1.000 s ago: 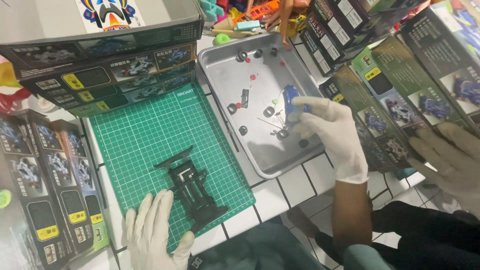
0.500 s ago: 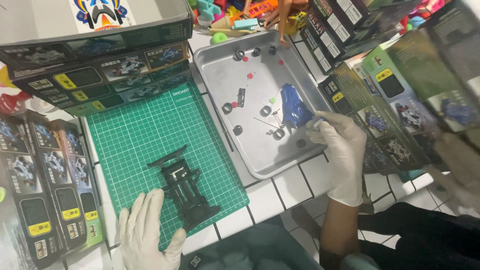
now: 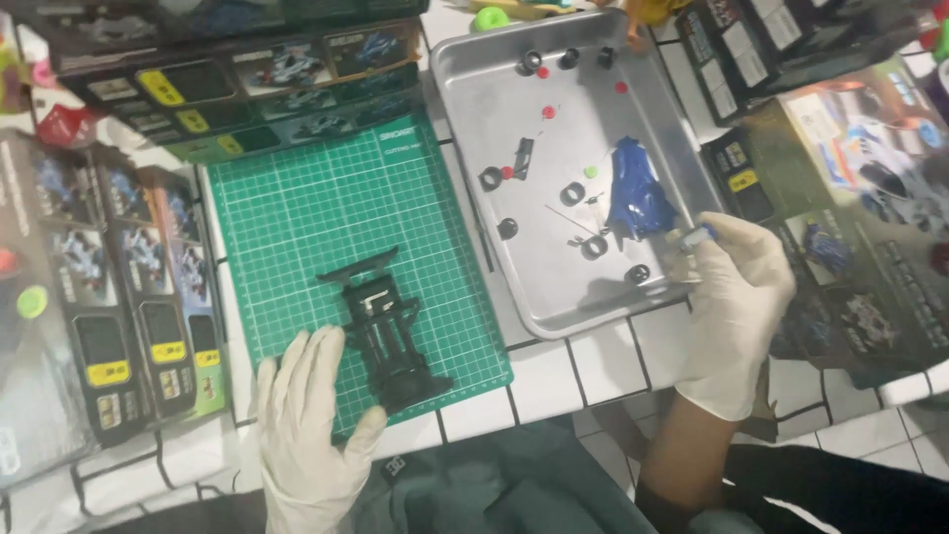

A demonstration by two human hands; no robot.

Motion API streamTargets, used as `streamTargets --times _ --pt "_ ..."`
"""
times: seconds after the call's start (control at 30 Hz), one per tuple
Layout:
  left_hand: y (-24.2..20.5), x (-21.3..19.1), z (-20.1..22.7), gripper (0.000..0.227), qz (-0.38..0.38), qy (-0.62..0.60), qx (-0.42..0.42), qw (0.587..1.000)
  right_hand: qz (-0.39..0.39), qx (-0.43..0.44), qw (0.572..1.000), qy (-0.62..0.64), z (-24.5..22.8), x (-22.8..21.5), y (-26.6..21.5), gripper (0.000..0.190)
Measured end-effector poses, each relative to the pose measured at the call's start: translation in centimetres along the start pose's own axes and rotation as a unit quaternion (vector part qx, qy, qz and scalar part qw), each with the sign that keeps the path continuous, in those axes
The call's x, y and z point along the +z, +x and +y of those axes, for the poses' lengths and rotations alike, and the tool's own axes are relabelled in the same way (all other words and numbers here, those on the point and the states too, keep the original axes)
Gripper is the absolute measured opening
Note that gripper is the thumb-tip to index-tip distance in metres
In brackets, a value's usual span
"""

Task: The person assembles a black plastic toy chassis on a green cutting mat. They pick up various small components, including wheels and a blue motor, from a metal tray and attach them to the frame by hand. The person repeatedly adjusts the parts to ensure they fit correctly.

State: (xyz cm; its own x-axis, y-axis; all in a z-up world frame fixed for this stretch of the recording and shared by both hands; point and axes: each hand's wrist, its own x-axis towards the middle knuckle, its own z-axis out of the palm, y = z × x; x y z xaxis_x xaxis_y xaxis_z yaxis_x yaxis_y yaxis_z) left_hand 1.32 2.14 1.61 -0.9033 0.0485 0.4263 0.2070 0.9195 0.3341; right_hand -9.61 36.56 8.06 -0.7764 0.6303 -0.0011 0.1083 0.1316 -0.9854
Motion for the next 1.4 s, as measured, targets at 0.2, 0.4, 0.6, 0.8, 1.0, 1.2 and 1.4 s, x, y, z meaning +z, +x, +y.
streamTargets --times 0.2,0.4,0.6,0.8,1.0,1.2,1.4 --pt "0.3 -1.1 0.5 0.1 -0.048 -0.005 -0.022 0.999 -0.136 -0.015 0.991 0.005 -3.6 2.4 -3.2 0.044" --pt "-0.2 -0.6 0.0 0.098 -0.027 -0.008 -0.021 0.999 -0.24 0.042 0.96 -0.134 -7.9 6.6 -6.1 0.036" --pt "-0.6 0.1 -0.6 0.1 -0.016 -0.001 -0.017 1.0 -0.318 0.094 0.93 -0.156 -8.7 9.9 -7.6 0.035" --pt "-0.7 -0.1 -1.4 0.098 -0.014 -0.018 -0.009 1.0 -0.271 0.021 0.947 -0.171 -9.9 11.8 -7.2 0.022" --pt "-1.1 0.3 -2.0 0.098 -0.047 -0.031 -0.012 0.998 -0.397 0.067 0.913 0.065 -2.7 11.2 0.1 0.033" --pt "-1.0 0.0 -1.9 0.093 -0.017 -0.039 -0.005 0.999 -0.54 0.101 0.826 0.126 -1.1 12.1 0.2 0.034" --pt "-1.1 -0.1 -1.9 0.096 -0.028 -0.055 -0.016 0.998 -0.62 0.192 0.75 0.125 -2.0 15.5 -2.2 0.022"
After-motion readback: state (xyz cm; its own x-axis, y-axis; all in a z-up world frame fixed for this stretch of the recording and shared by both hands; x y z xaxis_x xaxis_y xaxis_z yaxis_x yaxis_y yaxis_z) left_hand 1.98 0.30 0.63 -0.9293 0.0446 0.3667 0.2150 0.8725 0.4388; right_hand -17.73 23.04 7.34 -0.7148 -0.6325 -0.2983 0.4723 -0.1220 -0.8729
